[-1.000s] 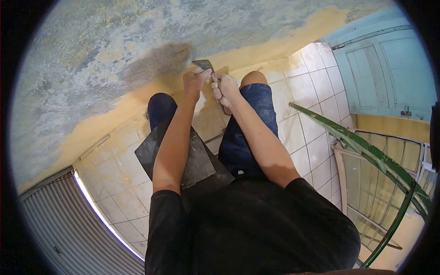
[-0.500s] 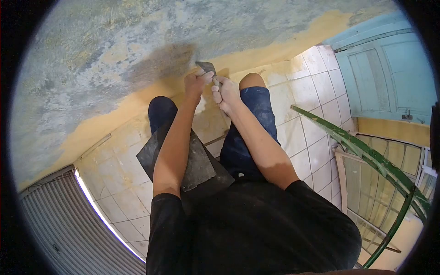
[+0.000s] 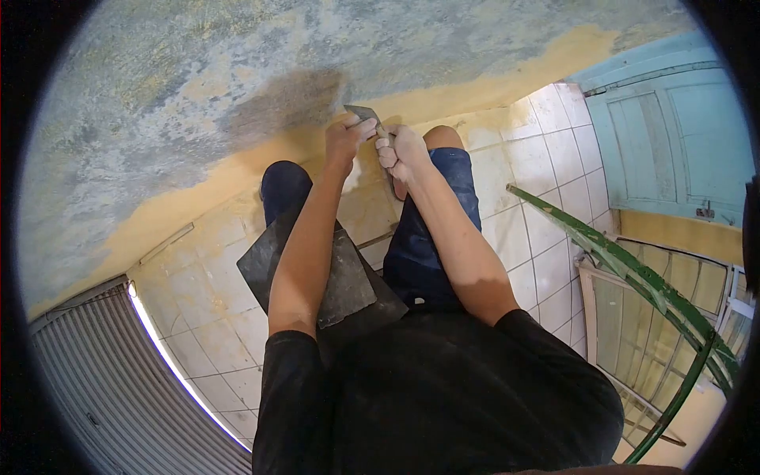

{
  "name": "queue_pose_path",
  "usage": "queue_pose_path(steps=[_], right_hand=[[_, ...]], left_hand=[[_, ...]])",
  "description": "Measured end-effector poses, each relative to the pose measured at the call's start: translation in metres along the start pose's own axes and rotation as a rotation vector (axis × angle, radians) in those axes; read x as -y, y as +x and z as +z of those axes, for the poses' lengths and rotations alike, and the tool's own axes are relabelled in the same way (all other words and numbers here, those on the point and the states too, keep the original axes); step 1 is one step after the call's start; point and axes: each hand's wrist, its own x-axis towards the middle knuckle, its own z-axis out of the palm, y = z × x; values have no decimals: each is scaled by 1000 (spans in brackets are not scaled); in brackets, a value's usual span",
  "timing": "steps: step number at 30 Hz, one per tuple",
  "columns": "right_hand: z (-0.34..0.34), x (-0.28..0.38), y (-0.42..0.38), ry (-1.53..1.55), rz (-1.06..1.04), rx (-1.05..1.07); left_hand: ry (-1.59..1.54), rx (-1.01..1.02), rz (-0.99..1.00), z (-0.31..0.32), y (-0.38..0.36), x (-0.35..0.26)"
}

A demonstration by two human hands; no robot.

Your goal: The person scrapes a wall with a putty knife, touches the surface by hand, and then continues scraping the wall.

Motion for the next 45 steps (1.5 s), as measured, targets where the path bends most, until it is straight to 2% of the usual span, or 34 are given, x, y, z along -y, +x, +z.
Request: queue_pose_path(steps=[12,15,21,24,26,31,33,36,38,42,45], right_hand=[[-3,-7,10,14,-48,-30],[-2,-12,2,23,-58,-70],[1,-13,8,37,-68,-105],[-4,-12,2,12,-95,-55],[-4,-16,8,1,-100,-83],[2,-8,2,28,-89,-72],[6,-11,3,-17,-127,-176],[5,-8,-1,-41,-117,-97],[4,-9,1,-16,-110,-77],[2,-9,1,-11,-94,-82],[9,-8,-7,-43,-84,-136]], left_hand=[[55,-8,-35,2,9,12],[-15,-10,30,2,8,9],[124,-57,-24,1,9,14],[-5,-108,-31,6,4,4],[103,-22,-18,0,8,10],[34,-28,28,1,13,15],[40,-15,14,-1,11,23],[138,-48,23,-1,17,20],[-5,-50,54,5,6,10],[89,-19,50,3,7,11],[-7,-98,39,7,3,5]])
